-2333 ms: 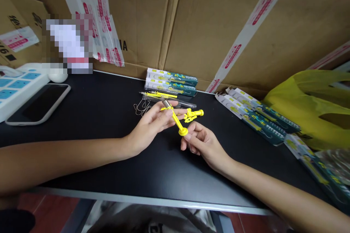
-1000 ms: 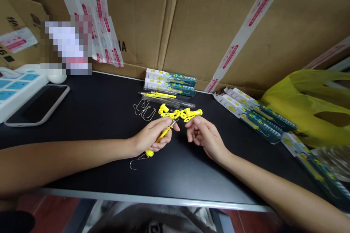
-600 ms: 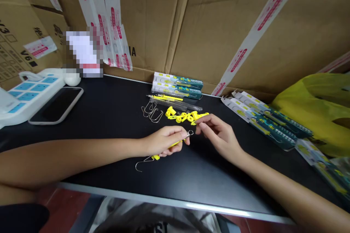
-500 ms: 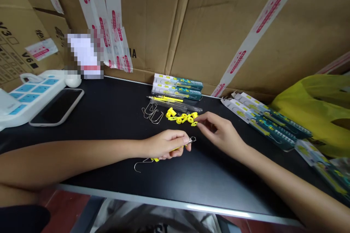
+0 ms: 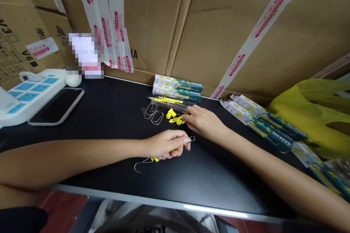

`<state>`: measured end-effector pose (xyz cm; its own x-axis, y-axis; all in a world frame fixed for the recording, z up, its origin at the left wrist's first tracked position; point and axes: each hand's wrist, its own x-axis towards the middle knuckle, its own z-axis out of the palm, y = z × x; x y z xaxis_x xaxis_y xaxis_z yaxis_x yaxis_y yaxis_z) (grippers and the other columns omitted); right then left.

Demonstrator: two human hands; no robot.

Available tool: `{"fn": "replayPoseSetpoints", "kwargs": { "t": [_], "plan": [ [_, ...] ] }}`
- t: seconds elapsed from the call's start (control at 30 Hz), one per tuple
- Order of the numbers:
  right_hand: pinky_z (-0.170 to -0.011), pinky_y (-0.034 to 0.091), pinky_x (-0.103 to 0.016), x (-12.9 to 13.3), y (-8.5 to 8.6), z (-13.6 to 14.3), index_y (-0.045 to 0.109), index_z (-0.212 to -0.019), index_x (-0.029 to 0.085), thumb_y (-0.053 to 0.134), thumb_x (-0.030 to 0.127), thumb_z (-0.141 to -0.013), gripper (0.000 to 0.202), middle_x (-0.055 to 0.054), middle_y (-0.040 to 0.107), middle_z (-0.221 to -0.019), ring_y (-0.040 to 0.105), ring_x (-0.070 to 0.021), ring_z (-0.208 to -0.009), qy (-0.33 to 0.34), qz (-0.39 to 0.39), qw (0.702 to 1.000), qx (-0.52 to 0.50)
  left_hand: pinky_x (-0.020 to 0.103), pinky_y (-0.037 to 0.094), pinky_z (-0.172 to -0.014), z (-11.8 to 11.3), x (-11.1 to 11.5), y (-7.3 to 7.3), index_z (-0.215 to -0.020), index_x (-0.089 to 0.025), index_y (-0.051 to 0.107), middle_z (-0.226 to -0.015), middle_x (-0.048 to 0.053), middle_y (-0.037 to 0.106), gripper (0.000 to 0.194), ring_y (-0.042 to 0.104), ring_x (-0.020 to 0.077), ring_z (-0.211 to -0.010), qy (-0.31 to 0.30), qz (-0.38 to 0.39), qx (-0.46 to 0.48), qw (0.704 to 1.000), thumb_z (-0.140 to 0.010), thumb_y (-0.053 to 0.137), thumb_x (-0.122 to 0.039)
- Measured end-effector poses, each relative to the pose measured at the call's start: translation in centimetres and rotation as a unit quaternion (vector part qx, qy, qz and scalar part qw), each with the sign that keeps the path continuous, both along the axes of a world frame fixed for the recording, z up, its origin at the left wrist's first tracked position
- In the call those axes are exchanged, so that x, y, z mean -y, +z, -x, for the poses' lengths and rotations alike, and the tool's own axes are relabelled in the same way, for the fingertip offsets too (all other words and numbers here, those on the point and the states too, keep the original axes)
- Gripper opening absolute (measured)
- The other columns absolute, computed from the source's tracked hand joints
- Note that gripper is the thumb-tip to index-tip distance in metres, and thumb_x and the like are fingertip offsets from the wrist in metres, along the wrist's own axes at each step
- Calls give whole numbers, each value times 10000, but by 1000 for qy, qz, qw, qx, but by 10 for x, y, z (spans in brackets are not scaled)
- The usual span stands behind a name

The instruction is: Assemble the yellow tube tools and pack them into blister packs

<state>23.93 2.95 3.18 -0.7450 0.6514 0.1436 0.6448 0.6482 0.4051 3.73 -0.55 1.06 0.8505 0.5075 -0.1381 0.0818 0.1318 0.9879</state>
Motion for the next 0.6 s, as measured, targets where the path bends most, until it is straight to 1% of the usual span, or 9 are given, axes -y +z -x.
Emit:
{"fn": "replayPoseSetpoints", "kwargs": {
  "t": [0.07,0.13,0.2,0.23,0.3,0.37,0.47,0.53,0.6],
  "plan": [
    [-648,380,-298,-1,1,-2,585,-843,167,499,162,-868,90,-84,585,-866,503,-202,-780,16,13,999,-27,102,239,-289,-1,-1,-1,-855,-181,457,-500,-97,391,289,264,21,-322,5,5,0,1000,-942,361,-440],
    [-656,393,-291,1,3,-5,563,-846,175,509,162,-853,56,-67,586,-834,514,-195,-777,19,44,993,-106,101,236,-287,-1,-1,-2,-856,-185,448,-491,-98,389,285,261,23,-318,9,10,2,1000,-947,346,-435],
    [-636,412,-274,6,5,-9,526,-832,189,537,165,-826,27,-31,574,-772,528,-168,-724,-5,90,966,-244,102,239,-288,-2,-1,-3,-867,-187,445,-497,-98,394,276,262,23,-319,17,15,10,1000,-949,342,-429],
    [-617,421,-264,9,5,-11,506,-821,195,554,172,-815,53,-13,564,-748,532,-153,-689,-24,118,938,-324,102,241,-288,-2,-1,-3,-874,-188,443,-503,-98,396,269,263,23,-320,24,18,16,999,-949,341,-425],
    [-559,437,-247,18,4,-14,462,-795,205,578,205,-806,117,13,547,-717,536,-128,-621,-58,189,855,-480,103,239,-288,-2,0,-4,-883,-190,439,-510,-100,393,256,262,23,-323,41,25,31,998,-948,343,-418],
    [-491,449,-235,28,-2,-16,420,-774,214,597,248,-801,182,27,548,-706,548,-119,-576,-77,285,746,-597,100,238,-292,-2,0,-3,-885,-191,436,-505,-104,380,254,260,24,-327,61,30,39,997,-947,348,-421],
    [-429,457,-222,44,-12,-15,401,-802,222,619,290,-797,229,42,568,-664,553,-115,-526,-101,427,598,-671,97,251,-296,-2,1,-4,-895,-190,439,-510,-103,380,268,271,24,-336,76,28,34,996,-940,367,-444],
    [-430,453,-213,54,-16,-11,417,-877,230,606,287,-814,207,47,576,-648,547,-112,-523,-113,489,533,-681,99,256,-294,-2,1,-5,-904,-191,442,-524,-100,391,276,274,23,-339,77,22,29,996,-934,378,-458],
    [-430,426,-197,61,-17,-7,429,-915,236,595,267,-821,193,53,560,-641,524,-102,-518,-113,521,494,-687,99,258,-295,-2,2,-5,-904,-193,442,-529,-100,395,274,274,22,-341,79,12,23,997,-929,389,-460]
  ]
}}
